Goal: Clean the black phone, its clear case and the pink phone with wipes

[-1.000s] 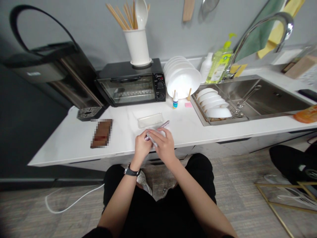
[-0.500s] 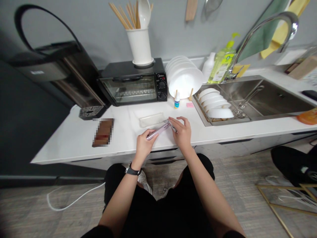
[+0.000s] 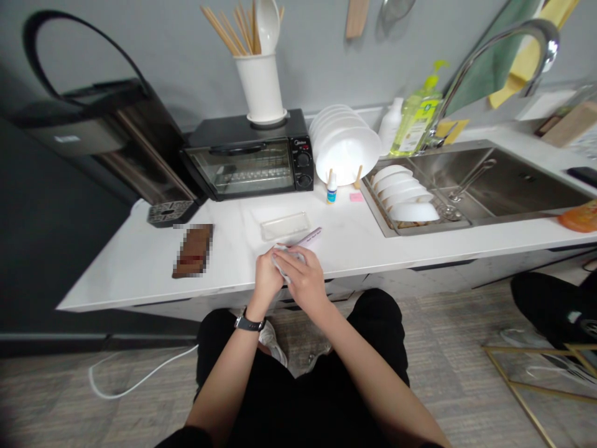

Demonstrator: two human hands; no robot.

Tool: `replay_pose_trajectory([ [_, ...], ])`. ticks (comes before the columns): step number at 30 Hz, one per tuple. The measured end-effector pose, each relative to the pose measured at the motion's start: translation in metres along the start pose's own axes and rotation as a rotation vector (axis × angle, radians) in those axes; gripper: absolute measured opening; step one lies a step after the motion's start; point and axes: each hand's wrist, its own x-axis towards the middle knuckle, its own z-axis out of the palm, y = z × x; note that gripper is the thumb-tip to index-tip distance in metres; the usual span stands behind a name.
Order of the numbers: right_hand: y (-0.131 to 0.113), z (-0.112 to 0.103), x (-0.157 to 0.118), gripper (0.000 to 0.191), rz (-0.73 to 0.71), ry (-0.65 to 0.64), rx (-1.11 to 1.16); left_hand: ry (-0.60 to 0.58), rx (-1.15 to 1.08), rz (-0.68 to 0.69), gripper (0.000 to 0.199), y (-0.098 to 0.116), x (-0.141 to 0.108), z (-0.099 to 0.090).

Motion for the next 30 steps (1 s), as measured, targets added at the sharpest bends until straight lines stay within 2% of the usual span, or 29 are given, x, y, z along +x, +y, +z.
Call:
replay_pose_trajectory([
  [2, -0.005, 0.003, -0.002, 0.050, 0.001, -0.010, 0.000, -0.013, -0.001, 0.045, 0.025, 0.000, 0.000, -0.001],
  [4, -0.002, 0.001, -0.003, 0.051, 0.007, -0.041, -0.010, -0.013, -0.008, 0.032, 0.028, 0.000, 0.000, -0.001],
  [7, 0.016, -0.009, -0.002, 0.054, 0.025, -0.061, -0.035, -0.004, -0.014, -0.048, 0.019, 0.002, 0.000, 0.001],
  [9, 0.033, -0.019, 0.001, 0.053, 0.055, -0.028, -0.076, 0.000, -0.062, -0.063, 0.010, 0.003, 0.000, 0.002],
  [13, 0.063, -0.037, 0.008, 0.046, 0.138, 0.019, -0.185, 0.006, -0.163, -0.032, 0.015, 0.003, 0.000, 0.004],
  [17, 0.076, -0.044, 0.012, 0.043, 0.135, 0.017, -0.215, 0.003, -0.162, -0.054, 0.015, 0.004, 0.000, 0.003],
  [21, 0.063, -0.036, 0.010, 0.043, 0.142, 0.057, -0.191, 0.002, -0.157, -0.039, 0.015, 0.005, 0.001, 0.003],
  [25, 0.027, -0.015, 0.003, 0.053, 0.070, 0.047, -0.080, 0.000, -0.095, -0.053, 0.010, 0.004, 0.001, 0.002],
  [28, 0.000, 0.001, -0.003, 0.058, -0.008, 0.053, -0.012, -0.017, -0.030, -0.018, 0.020, 0.004, 0.000, -0.001],
  [30, -0.009, 0.006, -0.006, 0.060, -0.030, 0.073, -0.006, -0.028, -0.037, 0.036, 0.029, 0.004, 0.000, -0.003],
])
